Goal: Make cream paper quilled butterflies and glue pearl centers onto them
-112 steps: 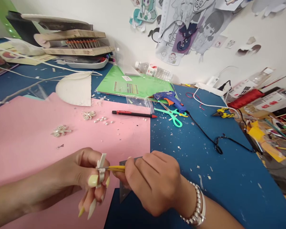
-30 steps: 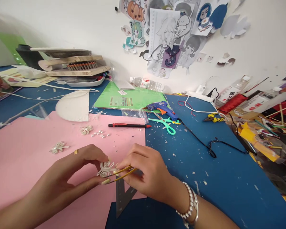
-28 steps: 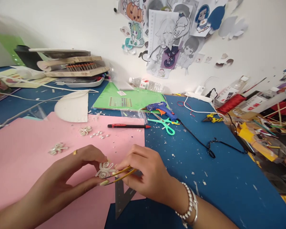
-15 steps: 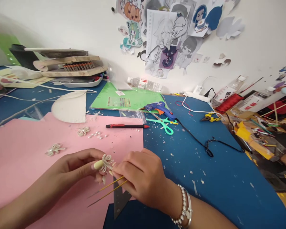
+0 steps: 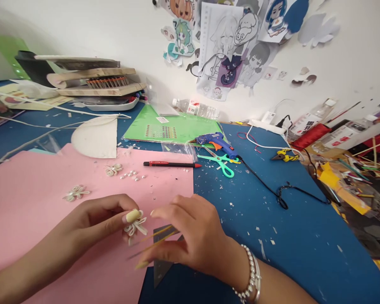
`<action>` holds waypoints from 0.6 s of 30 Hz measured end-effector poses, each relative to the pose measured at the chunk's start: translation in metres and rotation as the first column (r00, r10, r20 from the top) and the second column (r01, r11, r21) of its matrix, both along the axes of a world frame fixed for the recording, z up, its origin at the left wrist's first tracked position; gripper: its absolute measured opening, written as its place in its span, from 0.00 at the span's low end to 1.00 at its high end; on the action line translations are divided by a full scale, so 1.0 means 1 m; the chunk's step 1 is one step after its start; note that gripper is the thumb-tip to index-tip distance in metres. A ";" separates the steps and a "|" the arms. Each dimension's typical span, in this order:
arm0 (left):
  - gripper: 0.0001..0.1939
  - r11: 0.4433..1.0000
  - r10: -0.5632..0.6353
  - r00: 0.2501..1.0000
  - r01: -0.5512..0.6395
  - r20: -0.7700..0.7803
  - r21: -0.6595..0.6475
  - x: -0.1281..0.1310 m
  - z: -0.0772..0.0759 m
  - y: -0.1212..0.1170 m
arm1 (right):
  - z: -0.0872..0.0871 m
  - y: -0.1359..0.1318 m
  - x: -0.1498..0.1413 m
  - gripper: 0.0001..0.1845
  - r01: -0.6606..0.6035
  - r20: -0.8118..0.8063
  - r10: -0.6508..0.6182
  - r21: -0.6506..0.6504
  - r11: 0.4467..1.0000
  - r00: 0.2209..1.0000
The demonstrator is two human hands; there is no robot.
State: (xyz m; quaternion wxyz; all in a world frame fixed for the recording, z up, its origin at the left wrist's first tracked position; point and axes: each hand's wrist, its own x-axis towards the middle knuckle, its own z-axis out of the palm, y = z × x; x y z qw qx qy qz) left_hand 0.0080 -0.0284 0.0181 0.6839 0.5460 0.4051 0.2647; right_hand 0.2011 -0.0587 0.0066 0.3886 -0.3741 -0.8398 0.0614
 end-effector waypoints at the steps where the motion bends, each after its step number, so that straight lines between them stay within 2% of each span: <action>1: 0.09 1.000 0.019 1.000 -0.019 0.005 -0.011 0.000 0.002 0.000 | 0.002 0.001 0.001 0.24 0.009 -0.028 -0.010 -0.036 0.999 1.000; 5: 0.08 0.999 -0.020 0.999 0.021 0.036 -0.045 0.000 0.003 -0.001 | 0.004 0.002 0.005 0.20 0.017 0.012 -0.016 -0.101 0.995 1.000; 11: 0.09 0.994 -0.032 0.995 0.042 0.096 -0.102 0.000 0.002 -0.001 | 0.001 0.003 0.006 0.21 0.023 0.078 -0.018 -0.062 0.998 0.997; 18: 0.10 0.961 -0.115 0.973 0.160 0.201 -0.224 -0.001 -0.001 0.000 | 0.003 0.004 0.005 0.20 -0.053 0.064 0.055 -0.030 0.998 0.996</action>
